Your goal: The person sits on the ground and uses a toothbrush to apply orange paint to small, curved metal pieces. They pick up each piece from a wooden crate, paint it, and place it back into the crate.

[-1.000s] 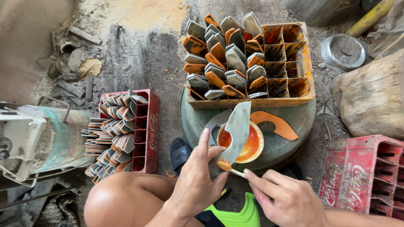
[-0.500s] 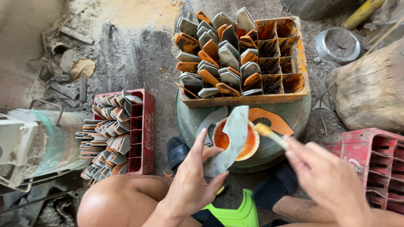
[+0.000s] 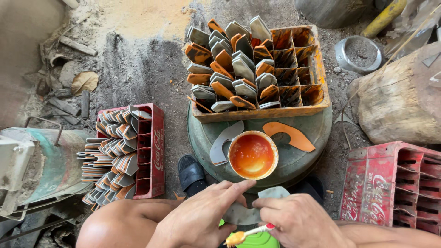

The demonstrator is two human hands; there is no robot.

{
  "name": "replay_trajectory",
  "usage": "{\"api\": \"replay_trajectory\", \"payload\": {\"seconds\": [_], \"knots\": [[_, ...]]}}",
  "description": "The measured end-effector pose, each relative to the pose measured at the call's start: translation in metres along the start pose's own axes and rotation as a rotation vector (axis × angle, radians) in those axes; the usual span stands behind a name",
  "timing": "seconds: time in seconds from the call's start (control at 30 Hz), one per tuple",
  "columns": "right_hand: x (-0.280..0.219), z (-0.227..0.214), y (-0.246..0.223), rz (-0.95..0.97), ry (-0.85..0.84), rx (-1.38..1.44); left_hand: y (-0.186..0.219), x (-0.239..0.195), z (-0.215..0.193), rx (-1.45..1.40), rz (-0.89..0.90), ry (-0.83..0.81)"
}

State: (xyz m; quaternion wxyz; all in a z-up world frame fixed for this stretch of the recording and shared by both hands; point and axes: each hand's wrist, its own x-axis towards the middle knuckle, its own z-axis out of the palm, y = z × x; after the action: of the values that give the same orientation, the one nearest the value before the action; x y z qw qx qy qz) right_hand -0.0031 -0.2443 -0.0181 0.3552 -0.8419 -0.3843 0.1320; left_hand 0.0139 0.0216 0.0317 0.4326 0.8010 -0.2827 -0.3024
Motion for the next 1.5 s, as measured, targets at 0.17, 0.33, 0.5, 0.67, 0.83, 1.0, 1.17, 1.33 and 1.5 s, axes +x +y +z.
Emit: {"api": "replay_trajectory", "payload": {"seconds": [0.17,0.33,0.5,0.67,0.83,1.0,1.17,1.33,1.5], "knots": [[-0.009,-0.004,0.009,0.127,-0.028,0.288,-0.014,-0.004,0.006,-0.300,0.096,0.187],[-0.013,0.003,0.017,0.499,0.290,0.853,-0.031,0.012,0.037,-0.899,0.300,0.540],[-0.007,0.036,0.025,0.543,0.636,1.242,-0.027,0.034,0.080,-0.676,0.031,0.457],[-0.001,0.045,0.033,0.577,0.570,1.175,-0.031,0.039,0.087,-0.896,-0.142,0.477],[0.009,0.023,0.056,0.855,0.272,-0.106,-0.051,0.031,0.066,-1.092,-0.207,0.614],[0.031,0.047,0.064,0.802,0.119,-0.324,-0.058,0.011,0.051,-1.232,-0.232,0.810],[0.066,0.063,0.072,0.679,0.083,-0.427,-0.051,0.003,0.042,-1.265,-0.111,0.824],[0.044,0.042,0.048,0.753,-0.022,-0.292,-0.043,-0.005,0.035,-1.292,-0.150,0.831],[0.031,0.059,0.031,0.791,0.067,-0.181,-0.040,-0.001,0.036,-1.306,-0.135,0.820]]}}
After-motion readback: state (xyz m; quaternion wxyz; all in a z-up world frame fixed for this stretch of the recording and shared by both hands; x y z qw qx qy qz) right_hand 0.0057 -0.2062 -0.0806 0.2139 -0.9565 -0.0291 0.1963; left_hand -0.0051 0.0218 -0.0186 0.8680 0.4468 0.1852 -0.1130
